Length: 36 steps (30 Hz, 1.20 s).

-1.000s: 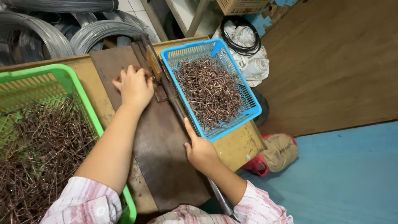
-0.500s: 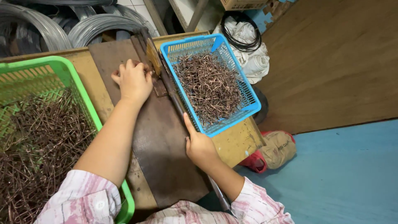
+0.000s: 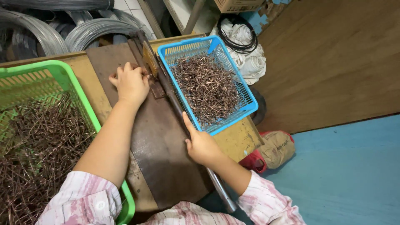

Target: The person repeatedly picks small metal wire pieces from a green basket, places each into a manual bending tool on a wooden workbench, and presses a lever to bend them. The bent pieces are dropped into a blue basket. The cycle repeats throughout the clip.

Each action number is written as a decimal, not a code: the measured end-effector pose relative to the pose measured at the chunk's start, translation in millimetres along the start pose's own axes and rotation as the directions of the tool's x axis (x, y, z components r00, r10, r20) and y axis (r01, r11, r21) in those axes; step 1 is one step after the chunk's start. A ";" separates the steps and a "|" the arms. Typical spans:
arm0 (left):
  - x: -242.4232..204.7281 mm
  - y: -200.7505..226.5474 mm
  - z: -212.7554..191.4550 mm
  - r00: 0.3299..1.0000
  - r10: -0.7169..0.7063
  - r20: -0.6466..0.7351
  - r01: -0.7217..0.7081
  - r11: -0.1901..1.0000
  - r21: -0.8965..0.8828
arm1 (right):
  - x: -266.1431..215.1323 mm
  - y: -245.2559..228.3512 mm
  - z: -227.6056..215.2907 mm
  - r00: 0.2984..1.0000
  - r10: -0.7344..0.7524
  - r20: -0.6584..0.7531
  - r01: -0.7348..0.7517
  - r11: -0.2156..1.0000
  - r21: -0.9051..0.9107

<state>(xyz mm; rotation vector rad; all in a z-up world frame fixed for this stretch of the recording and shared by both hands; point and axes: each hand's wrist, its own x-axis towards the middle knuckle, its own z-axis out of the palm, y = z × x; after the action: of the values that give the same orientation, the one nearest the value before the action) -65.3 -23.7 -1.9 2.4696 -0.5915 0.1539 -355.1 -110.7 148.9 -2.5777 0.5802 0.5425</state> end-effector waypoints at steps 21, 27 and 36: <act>-53.2 12.5 -53.1 0.882 -0.178 0.437 0.410 0.747 -0.523 | -33.4 -39.3 -78.7 0.997 -0.037 0.064 0.042 0.997 -0.072; -72.7 48.3 -101.8 0.854 -0.165 0.493 0.517 0.367 -0.773 | -7.6 -1.3 -7.0 0.999 -0.036 0.027 0.034 0.996 0.086; -85.2 71.4 -107.5 0.859 -0.112 0.500 0.510 0.293 -0.809 | 0.8 5.0 17.4 0.998 -0.041 -0.040 0.045 0.993 0.110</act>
<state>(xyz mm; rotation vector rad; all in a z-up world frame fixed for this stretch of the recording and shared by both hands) -170.8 18.0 103.1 1.3619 -0.1653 -0.6668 -361.5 -106.4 132.5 -2.4940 0.5505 0.4352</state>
